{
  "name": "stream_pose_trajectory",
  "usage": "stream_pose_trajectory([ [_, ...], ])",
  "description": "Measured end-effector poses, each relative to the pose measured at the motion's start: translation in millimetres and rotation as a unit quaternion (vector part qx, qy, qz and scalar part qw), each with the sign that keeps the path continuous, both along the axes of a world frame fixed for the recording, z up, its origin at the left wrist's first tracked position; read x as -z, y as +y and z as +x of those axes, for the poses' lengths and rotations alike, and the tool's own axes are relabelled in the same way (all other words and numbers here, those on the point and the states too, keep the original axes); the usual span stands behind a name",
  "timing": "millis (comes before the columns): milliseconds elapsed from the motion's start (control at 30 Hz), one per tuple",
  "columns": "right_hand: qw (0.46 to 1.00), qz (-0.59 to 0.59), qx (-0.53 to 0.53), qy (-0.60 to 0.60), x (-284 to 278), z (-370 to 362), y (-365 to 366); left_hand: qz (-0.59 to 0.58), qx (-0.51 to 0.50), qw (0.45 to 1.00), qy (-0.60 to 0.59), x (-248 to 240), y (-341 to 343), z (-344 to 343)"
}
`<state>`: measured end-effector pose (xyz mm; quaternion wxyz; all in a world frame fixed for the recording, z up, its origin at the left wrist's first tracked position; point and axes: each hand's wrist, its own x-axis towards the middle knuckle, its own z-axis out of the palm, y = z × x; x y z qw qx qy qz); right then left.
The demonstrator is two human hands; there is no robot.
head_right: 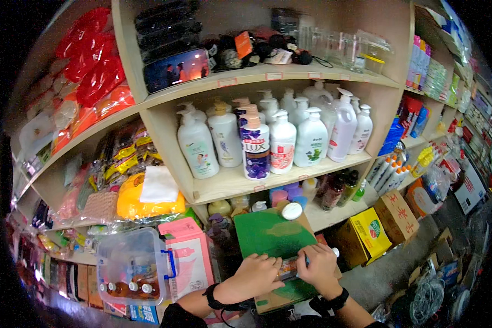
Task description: The person places a small object into a green cardboard box and seals the top of the box with clear adhesive tape, smoothing the tape with their hands.
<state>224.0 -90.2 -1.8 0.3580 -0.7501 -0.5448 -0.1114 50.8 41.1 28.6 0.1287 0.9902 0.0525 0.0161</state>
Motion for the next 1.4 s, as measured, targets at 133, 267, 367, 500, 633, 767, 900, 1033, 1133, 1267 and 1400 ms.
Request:
stream_pose_trajectory([
  [133,1.000,-0.004,-0.002,0.005,2.8,0.1,-1.9,-0.005,0.002,1.000,0.012,3.3,0.0,1.5],
  [267,1.000,-0.015,0.008,0.007,3.3,0.7,-3.3,-0.001,0.002,1.000,0.010,5.8,-1.8,2.9],
  [367,1.000,-0.010,0.012,0.019,3.2,0.2,-2.8,0.005,0.007,1.000,0.003,8.2,-1.2,3.2],
  [500,1.000,-0.013,0.011,0.021,5.9,0.9,-1.6,-0.013,0.005,1.000,0.011,4.8,-0.7,2.5],
  [633,1.000,-0.016,0.013,0.011,1.9,-0.1,-1.2,-0.019,0.006,1.000,0.021,4.8,-0.9,2.8],
  [767,1.000,-0.016,0.014,0.008,2.6,-0.1,-1.3,-0.024,0.005,0.999,0.037,3.0,-0.8,3.7],
  [900,1.000,-0.019,0.015,0.009,3.8,0.3,-2.0,-0.025,0.009,0.999,0.037,0.7,-0.6,3.3],
  [1033,1.000,-0.016,0.014,0.011,5.4,0.7,-2.4,-0.014,-0.005,0.995,-0.096,13.7,-3.6,-0.1],
  [1133,1.000,-0.018,0.014,0.009,7.8,2.3,-2.8,-0.011,-0.007,0.995,-0.103,16.6,-4.2,0.7],
  [1267,1.000,-0.022,0.009,0.008,9.2,3.7,-3.2,-0.021,-0.004,0.994,-0.105,16.3,-3.6,0.6],
  [1400,1.000,-0.029,0.008,0.009,8.5,3.8,-4.2,-0.019,-0.006,0.994,-0.106,15.9,-4.1,0.7],
])
